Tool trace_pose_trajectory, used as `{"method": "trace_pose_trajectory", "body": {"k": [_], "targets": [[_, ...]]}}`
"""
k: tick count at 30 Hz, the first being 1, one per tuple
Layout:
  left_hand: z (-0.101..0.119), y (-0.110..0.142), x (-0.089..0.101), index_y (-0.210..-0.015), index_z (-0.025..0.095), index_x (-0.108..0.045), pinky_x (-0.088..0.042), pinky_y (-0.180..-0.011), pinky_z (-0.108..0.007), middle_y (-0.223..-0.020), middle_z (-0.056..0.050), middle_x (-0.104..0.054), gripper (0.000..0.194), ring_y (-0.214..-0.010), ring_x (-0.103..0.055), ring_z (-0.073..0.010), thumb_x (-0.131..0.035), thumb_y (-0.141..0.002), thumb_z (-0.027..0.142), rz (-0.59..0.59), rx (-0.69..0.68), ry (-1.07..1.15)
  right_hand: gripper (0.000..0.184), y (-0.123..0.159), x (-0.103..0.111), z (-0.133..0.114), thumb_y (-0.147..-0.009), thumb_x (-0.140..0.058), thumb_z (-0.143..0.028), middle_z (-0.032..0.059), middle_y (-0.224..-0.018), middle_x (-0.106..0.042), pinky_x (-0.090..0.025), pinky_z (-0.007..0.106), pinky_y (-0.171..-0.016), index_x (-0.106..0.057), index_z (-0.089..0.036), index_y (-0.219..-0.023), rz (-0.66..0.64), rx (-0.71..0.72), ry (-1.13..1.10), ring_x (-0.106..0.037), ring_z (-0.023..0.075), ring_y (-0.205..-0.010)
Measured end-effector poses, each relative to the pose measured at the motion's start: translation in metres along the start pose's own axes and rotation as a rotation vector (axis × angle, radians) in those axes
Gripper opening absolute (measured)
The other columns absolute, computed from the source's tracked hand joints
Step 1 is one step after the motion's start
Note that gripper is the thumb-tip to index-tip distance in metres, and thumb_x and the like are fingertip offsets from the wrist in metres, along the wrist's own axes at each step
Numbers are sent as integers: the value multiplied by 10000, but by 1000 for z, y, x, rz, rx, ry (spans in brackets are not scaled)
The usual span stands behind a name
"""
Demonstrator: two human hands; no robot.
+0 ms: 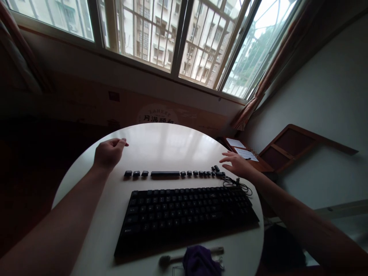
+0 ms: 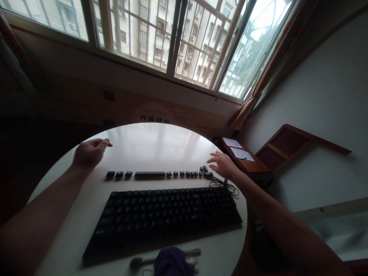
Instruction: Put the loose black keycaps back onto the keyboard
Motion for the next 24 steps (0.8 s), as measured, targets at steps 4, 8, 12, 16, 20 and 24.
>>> {"method": "trace_pose_trajectory", "body": {"k": [4, 8, 12, 16, 20, 24], "targets": [[1, -1, 0, -766, 193, -751, -432, -682, -294, -574, 20, -566, 326, -654, -562, -192, -561, -802, 455, 9, -4, 14, 224, -24, -16, 7, -842, -711, -278, 102, -1407, -619, -378, 543, -1155, -797, -273, -1049, -57, 6, -13, -461, 365, -1410], [3, 0, 0, -775, 191, -750, -427, -654, -288, -537, 30, -525, 340, -627, -544, -185, -563, -810, 473, 8, -9, 22, 232, -29, -26, 9, -813, -753, -295, 105, -1409, -618, -379, 546, -1151, -800, -273, -1039, -98, 30, -23, -456, 373, -1412], [4, 1, 1, -813, 174, -750, -397, -595, -282, -475, 52, -431, 346, -554, -493, -164, -578, -822, 475, -16, -26, 57, 249, -29, -32, 10, -808, -759, -287, 80, -1402, -625, -376, 557, -1152, -790, -282, -1056, -116, 54, -33, -458, 357, -1412], [3, 0, 2, -829, 163, -744, -368, -547, -277, -463, 62, -381, 359, -496, -430, -141, -580, -832, 483, -9, -25, 91, 218, -31, -38, 6, -808, -761, -284, 79, -1383, -640, -407, 554, -1131, -795, -278, -1023, -109, 69, -40, -489, 350, -1389], [-3, -4, 1, -862, 156, -753, -347, -504, -271, -480, 57, -408, 368, -477, -415, -132, -592, -834, 486, 13, -20, 77, 141, -35, -40, -5, -818, -749, -258, 85, -1332, -674, -440, 520, -1114, -802, -262, -949, -67, 99, -58, -532, 336, -1353], [-6, -5, 2, -897, 145, -761, -328, -464, -259, -497, 56, -406, 390, -459, -391, -120, -595, -845, 494, 32, -32, 137, 156, -25, -20, -9, -859, -701, -261, 90, -1354, -656, -400, 527, -1151, -784, -244, -990, 34, 104, -84, -499, 322, -1382]]}}
Point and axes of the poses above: each hand's wrist, its own y-axis away from the middle knuckle, its own x-axis out of the back of the hand, z = x × y, the point moved 1 cm from there along -y, towards the middle knuckle
